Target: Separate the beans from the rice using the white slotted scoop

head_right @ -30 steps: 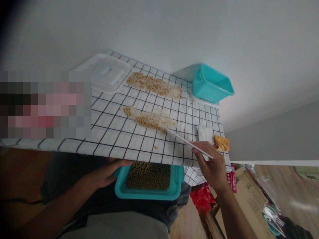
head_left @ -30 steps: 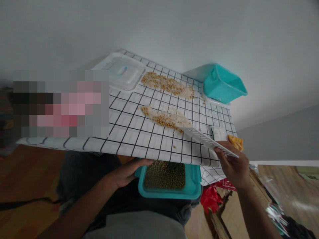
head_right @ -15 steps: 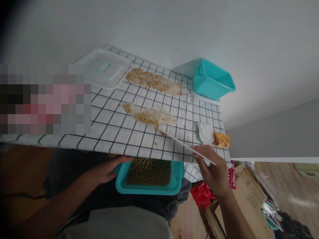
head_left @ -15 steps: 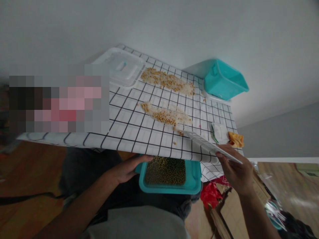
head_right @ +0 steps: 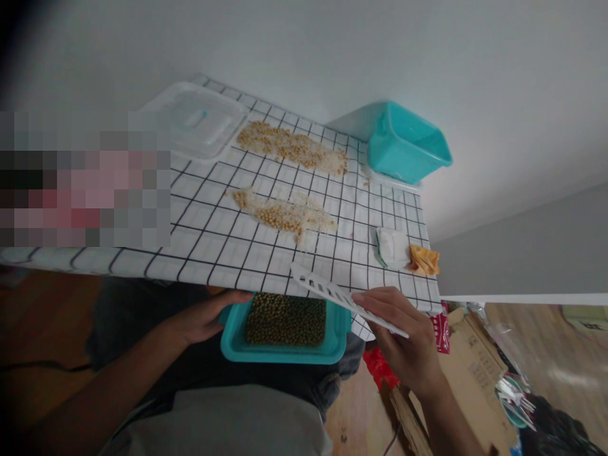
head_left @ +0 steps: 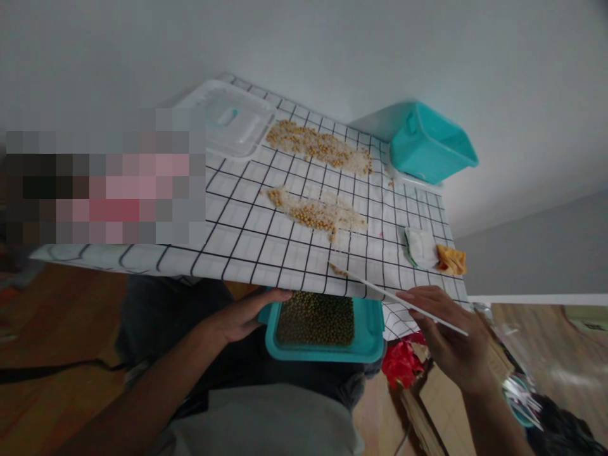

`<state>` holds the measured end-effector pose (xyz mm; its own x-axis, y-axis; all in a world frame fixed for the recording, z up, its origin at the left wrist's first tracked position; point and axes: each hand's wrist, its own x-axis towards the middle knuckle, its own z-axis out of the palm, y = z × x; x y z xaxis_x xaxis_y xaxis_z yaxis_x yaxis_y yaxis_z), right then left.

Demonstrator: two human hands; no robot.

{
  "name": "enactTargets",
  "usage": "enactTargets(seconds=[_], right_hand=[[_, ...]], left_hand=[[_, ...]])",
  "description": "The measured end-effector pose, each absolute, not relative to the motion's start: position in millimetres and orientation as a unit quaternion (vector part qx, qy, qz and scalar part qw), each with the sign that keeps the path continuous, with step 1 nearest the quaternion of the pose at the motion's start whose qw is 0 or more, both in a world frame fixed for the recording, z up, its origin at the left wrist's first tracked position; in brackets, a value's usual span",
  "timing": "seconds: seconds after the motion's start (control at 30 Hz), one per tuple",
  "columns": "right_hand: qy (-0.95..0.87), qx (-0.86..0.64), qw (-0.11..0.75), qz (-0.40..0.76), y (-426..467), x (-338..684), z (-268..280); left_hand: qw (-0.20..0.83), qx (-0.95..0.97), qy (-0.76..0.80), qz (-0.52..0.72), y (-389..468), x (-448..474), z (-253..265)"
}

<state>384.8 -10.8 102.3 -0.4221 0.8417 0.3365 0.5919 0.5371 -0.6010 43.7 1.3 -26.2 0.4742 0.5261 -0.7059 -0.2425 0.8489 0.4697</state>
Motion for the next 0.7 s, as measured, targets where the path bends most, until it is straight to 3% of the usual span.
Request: enactTargets(seconds=[0.7], right_hand=[[-0.828, -0.421, 0.304, 0.214, -26.6, 387.6, 101.8]], left_hand=[[0.841, 0.152, 0.469, 0.223, 2.4, 46.5, -23.0]])
